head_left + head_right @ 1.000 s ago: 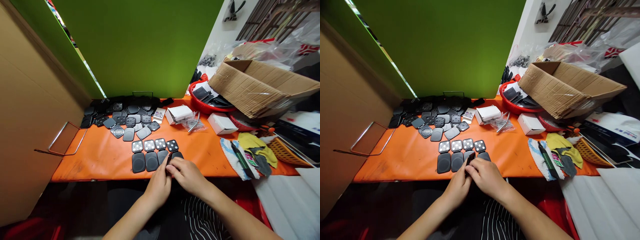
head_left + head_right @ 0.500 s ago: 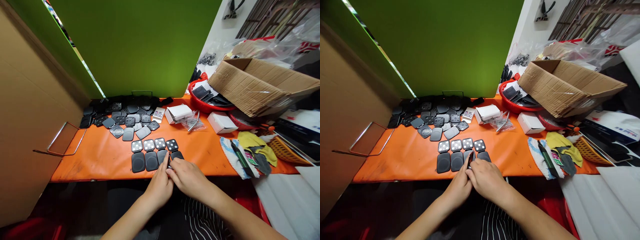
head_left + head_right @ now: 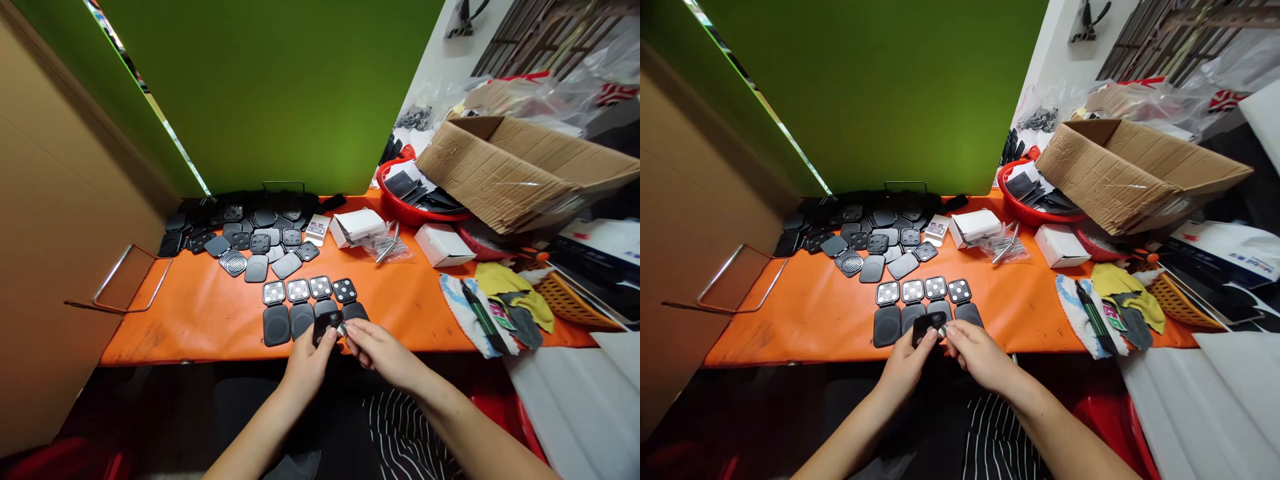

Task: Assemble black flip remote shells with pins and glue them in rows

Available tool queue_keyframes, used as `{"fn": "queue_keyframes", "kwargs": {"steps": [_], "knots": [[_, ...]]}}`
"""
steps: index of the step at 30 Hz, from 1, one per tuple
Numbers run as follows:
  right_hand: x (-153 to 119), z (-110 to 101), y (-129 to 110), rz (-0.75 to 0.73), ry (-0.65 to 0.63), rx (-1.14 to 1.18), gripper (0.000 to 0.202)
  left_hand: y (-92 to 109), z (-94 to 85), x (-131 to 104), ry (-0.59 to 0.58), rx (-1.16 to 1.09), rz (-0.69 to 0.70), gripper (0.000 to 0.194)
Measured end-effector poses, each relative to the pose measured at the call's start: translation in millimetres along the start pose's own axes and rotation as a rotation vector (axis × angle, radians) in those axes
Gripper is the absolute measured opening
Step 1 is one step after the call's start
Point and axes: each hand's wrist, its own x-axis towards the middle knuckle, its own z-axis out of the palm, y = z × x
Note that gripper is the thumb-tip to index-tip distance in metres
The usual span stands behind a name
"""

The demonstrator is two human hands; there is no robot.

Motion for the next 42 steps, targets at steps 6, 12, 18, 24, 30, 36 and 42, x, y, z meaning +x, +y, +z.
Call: {"fn": "queue_keyframes", "kwargs": {"steps": [6, 12, 18, 24, 30, 36, 42], "knots": [[0, -2, 5, -0.081, 0.034, -0.19, 0.048, 8, -4.5, -11, -0.084, 0.505, 0.376, 0.039], [-3, -2, 4, 0.105, -0.033, 0.12, 0.043, 4, -7.2, -14, -0.122, 0.691, 0.522, 0.051], [-2, 2, 8, 0.174, 0.025, 0.383, 0.04, 3, -5.4, -16, -0.165, 0.677, 0.585, 0.049], [-1, 4, 7, 0.132, 0.016, 0.403, 0.046, 3, 1.2, -5, -0.08, 0.158, 0.142, 0.026], [-8, 10, -9, -0.257, 0.111, -0.529, 0.03, 7, 2.2, -8, -0.076, 0.535, 0.273, 0.032], [-14, 13, -12, -0.269, 0.154, -0.95, 0.026, 0, 7.1, -15, -0.073, 0.924, 0.358, 0.044], [-10, 11, 1, -0.178, 0.138, -0.693, 0.027, -10, 11.4, -24, -0.137, 0.927, 0.32, 0.044]]}}
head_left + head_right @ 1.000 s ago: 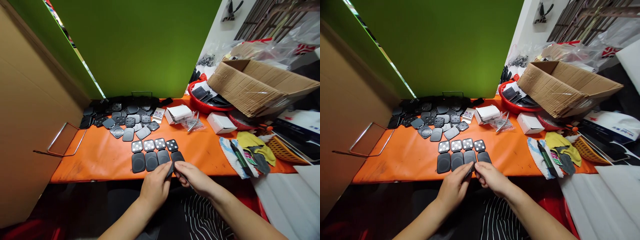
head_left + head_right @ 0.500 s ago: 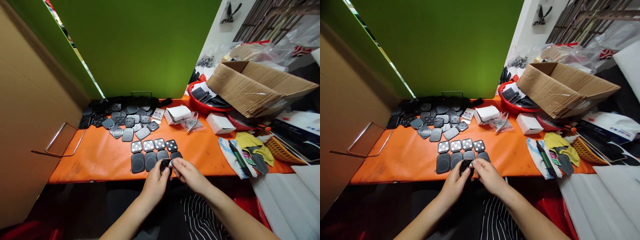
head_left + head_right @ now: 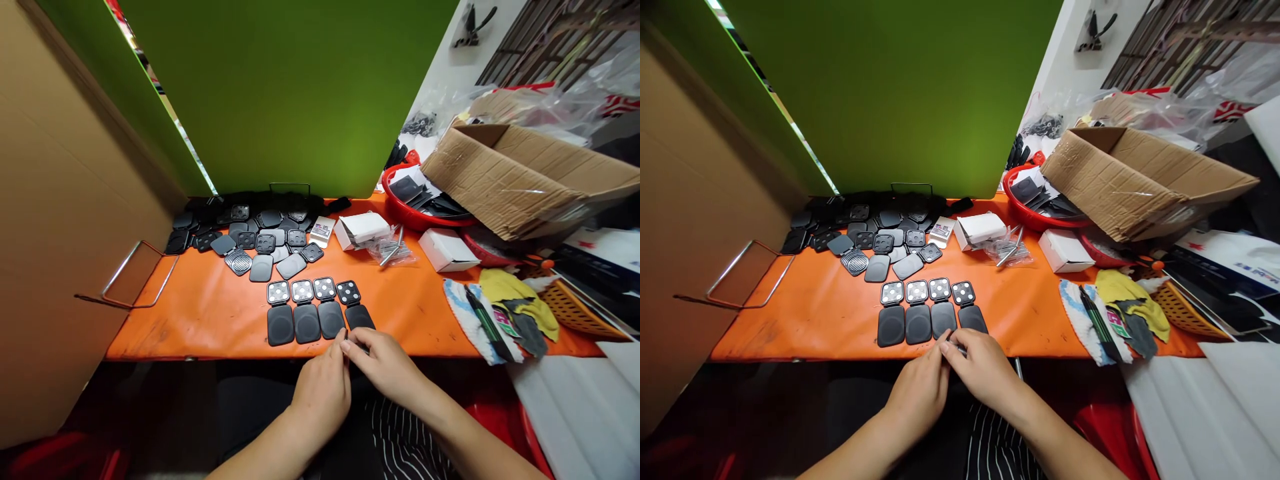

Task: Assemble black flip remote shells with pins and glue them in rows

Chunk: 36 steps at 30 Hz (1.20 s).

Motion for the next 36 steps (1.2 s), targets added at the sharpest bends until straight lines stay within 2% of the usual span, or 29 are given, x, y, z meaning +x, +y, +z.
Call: {"fn": "queue_keyframes", "kwargs": {"steps": [3, 5, 8, 11, 13, 17, 19, 25, 28, 30, 33, 36], "knots": [[4, 8, 9, 0.003, 0.042, 0.193, 0.031, 0, -1.5, 3, -0.013, -0.185, -0.047, 0.043], [6, 10, 13, 0.023, 0.03, 0.378, 0.035, -2, -3.9, 10, 0.015, -0.445, -0.097, 0.039], [7, 9, 13, 0.199, -0.043, 0.788, 0.043, -7, -8.9, 23, 0.131, -0.901, -0.263, 0.031], [5, 4, 11, 0.348, -0.105, 1.006, 0.04, -9, -14.1, 31, 0.234, -1.068, -0.385, 0.028], [3, 2, 10, 0.344, -0.151, 0.969, 0.038, -8, -16.2, 30, 0.239, -1.023, -0.354, 0.024], [1, 7, 14, 0.29, -0.201, 0.795, 0.043, -3, -16.1, 21, 0.283, -0.856, -0.148, 0.02], [-1, 10, 14, 0.295, -0.217, 0.814, 0.043, -2, -15.4, 17, 0.316, -0.805, -0.083, 0.021], [-4, 8, 1, 0.347, -0.274, 1.039, 0.036, -4, -16.2, 20, 0.363, -0.861, -0.23, 0.022], [-6, 7, -4, 0.38, -0.264, 1.062, 0.037, -4, -14.9, 20, 0.446, -0.831, -0.225, 0.02], [-7, 7, -6, 0.406, -0.242, 1.069, 0.037, -3, -13.0, 17, 0.502, -0.766, -0.168, 0.017], [-10, 8, -10, 0.444, -0.227, 1.114, 0.033, -4, -10.1, 8, 0.551, -0.625, -0.011, 0.014], [-13, 6, -12, 0.495, -0.232, 1.228, 0.029, -6, -7.8, 0, 0.563, -0.523, 0.176, 0.022]]}}
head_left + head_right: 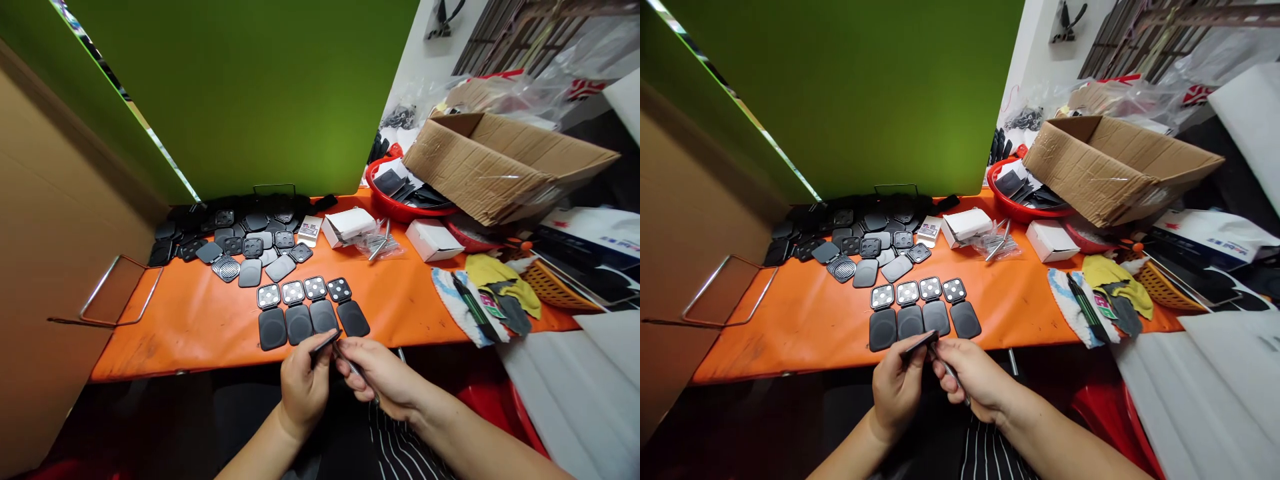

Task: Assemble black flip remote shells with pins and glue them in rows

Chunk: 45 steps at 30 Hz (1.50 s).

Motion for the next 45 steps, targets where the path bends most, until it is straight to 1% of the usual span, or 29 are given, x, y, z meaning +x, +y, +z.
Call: {"fn": "queue_keyframes", "kwargs": {"steps": [3, 6, 8, 10, 12, 14, 15, 17, 19, 20, 21, 22, 24, 26, 27, 28, 31, 32, 33, 35, 38, 40, 42, 43, 45], "knots": [[-2, -4, -3, 0.099, -0.016, 0.149, 0.02, -1, -2.4, -5, -0.039, -0.071, 0.129, 0.032], [-2, -9, -6, 0.264, -0.047, 0.279, 0.02, -2, -2.4, -9, -0.077, -0.148, 0.162, 0.035], [-2, -10, -7, 0.326, -0.026, 0.339, 0.023, -4, -0.9, -11, -0.109, -0.182, 0.172, 0.035], [-2, -9, -6, 0.324, 0.036, 0.382, 0.022, -4, 1.9, -12, -0.135, -0.213, 0.18, 0.038], [-4, -11, -5, 0.289, 0.09, 0.422, 0.025, -4, 5.8, -10, -0.149, -0.244, 0.182, 0.038], [-4, -16, -4, 0.223, 0.105, 0.415, 0.029, -4, 11.2, -3, -0.176, -0.266, 0.145, 0.03], [-4, -22, -4, 0.158, 0.112, 0.377, 0.031, -3, 14.9, 2, -0.177, -0.264, 0.084, 0.023], [-4, -36, -5, -0.07, 0.185, 0.195, 0.03, -4, 25.1, 16, -0.114, -0.266, -0.127, 0.012], [-3, -53, -4, -0.342, 0.315, -0.116, 0.031, -7, 39.5, 31, -0.015, -0.349, -0.38, 0.019], [-2, -61, -4, -0.439, 0.362, -0.291, 0.033, -10, 48.0, 39, 0.014, -0.417, -0.478, 0.024], [-2, -68, -3, -0.492, 0.384, -0.457, 0.034, -13, 56.8, 46, 0.009, -0.475, -0.542, 0.028], [0, -75, -2, -0.504, 0.383, -0.594, 0.034, -16, 65.6, 52, -0.029, -0.508, -0.575, 0.031], [3, -88, -2, -0.494, 0.375, -0.754, 0.034, -23, 80.7, 62, -0.129, -0.491, -0.576, 0.036], [9, -104, -6, -0.508, 0.418, -0.809, 0.036, -29, 90.2, 67, -0.217, -0.439, -0.54, 0.038], [13, -112, -10, -0.521, 0.45, -0.823, 0.035, -32, 92.5, 67, -0.27, -0.362, -0.49, 0.039], [18, -122, -15, -0.531, 0.485, -0.845, 0.035, -34, 93.3, 67, -0.333, -0.228, -0.416, 0.042], [34, -148, -33, -0.49, 0.547, -0.969, 0.034, -42, 89.4, 57, -0.584, 0.396, -0.074, 0.061], [39, -153, -38, -0.455, 0.547, -1.024, 0.034, -45, 87.0, 54, -0.652, 0.559, 0.024, 0.065], [43, -156, -42, -0.421, 0.539, -1.082, 0.035, -48, 84.1, 51, -0.7, 0.648, 0.09, 0.068], [48, -156, -47, -0.379, 0.526, -1.198, 0.034, -54, 77.4, 49, -0.759, 0.691, 0.176, 0.069], [50, -145, -49, -0.373, 0.541, -1.359, 0.032, -62, 65.9, 53, -0.837, 0.636, 0.274, 0.069], [48, -139, -49, -0.358, 0.546, -1.413, 0.03, -65, 59.6, 56, -0.887, 0.598, 0.317, 0.069], [46, -137, -48, -0.359, 0.55, -1.393, 0.03, -64, 55.8, 57, -0.897, 0.588, 0.325, 0.069], [45, -137, -47, -0.381, 0.558, -1.339, 0.03, -62, 54.5, 57, -0.893, 0.586, 0.326, 0.069], [42, -140, -45, -0.462, 0.591, -1.145, 0.035, -59, 51.2, 61, -0.881, 0.578, 0.337, 0.067]]}}
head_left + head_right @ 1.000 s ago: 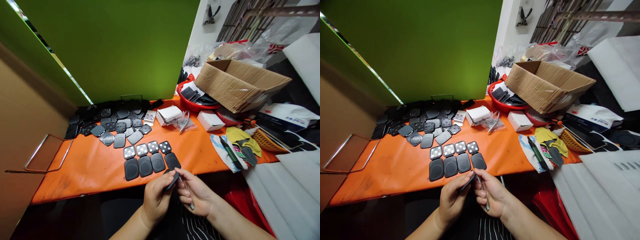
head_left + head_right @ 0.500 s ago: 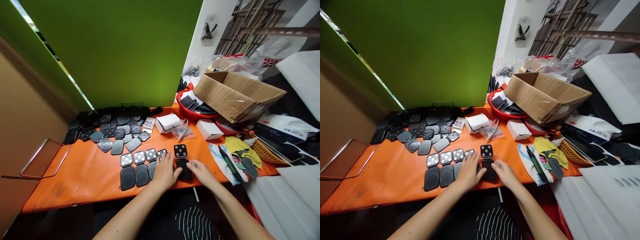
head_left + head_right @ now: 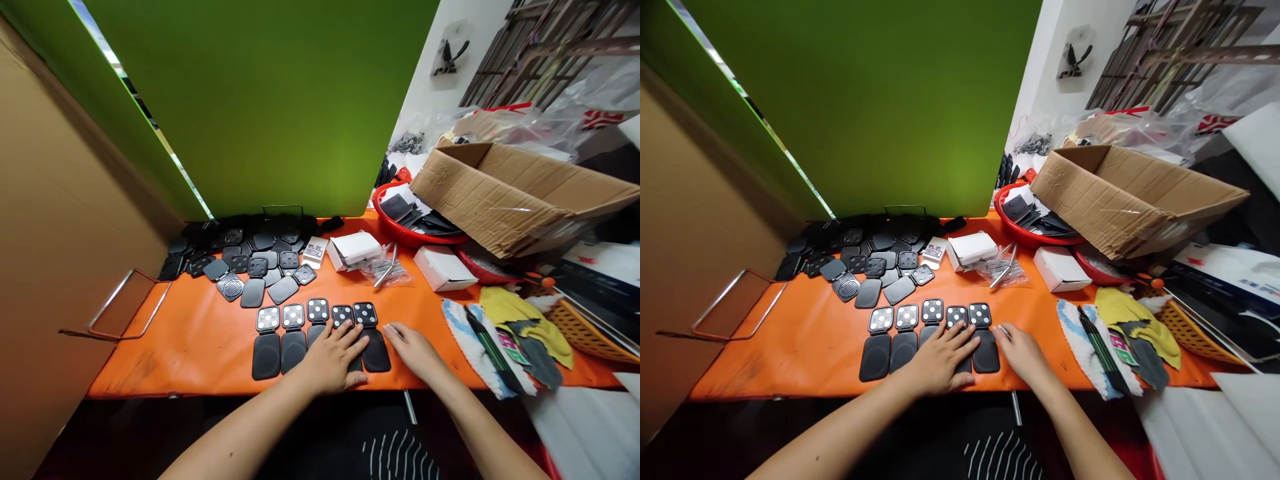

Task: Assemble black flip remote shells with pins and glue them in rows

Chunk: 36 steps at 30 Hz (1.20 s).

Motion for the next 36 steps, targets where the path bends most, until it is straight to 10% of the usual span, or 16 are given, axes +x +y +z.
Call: {"fn": "queue_keyframes", "kwargs": {"steps": [3, 7, 13, 18, 24, 30, 36], "knots": [[-6, -1, 6, 0.062, 0.136, 0.343, 0.043, -17, -21.5, 4, 0.083, 0.036, -0.14, 0.054], [-15, -1, 6, 0.06, 0.187, 0.644, 0.045, -69, -61.0, 12, 0.241, 0.136, -0.769, 0.046], [-18, 3, -16, 0.159, 0.214, 0.909, 0.047, -126, -81.4, 21, 0.173, 0.06, -0.91, 0.058], [-21, -1, -38, 0.28, 0.016, 1.407, 0.031, -136, -97.0, 23, 0.218, -0.112, -0.896, 0.026], [-28, -4, -50, 0.281, -0.155, 1.554, 0.023, -105, -111.5, -4, 0.385, -0.499, -0.811, 0.039], [-36, 0, -65, 0.177, -0.154, 1.448, 0.025, -25, -80.7, -29, 0.407, -1.582, -0.808, 0.04], [-41, 3, -76, 0.157, -0.19, 1.333, 0.027, 15, -62.7, -26, 0.36, -1.786, -0.787, 0.043]]}}
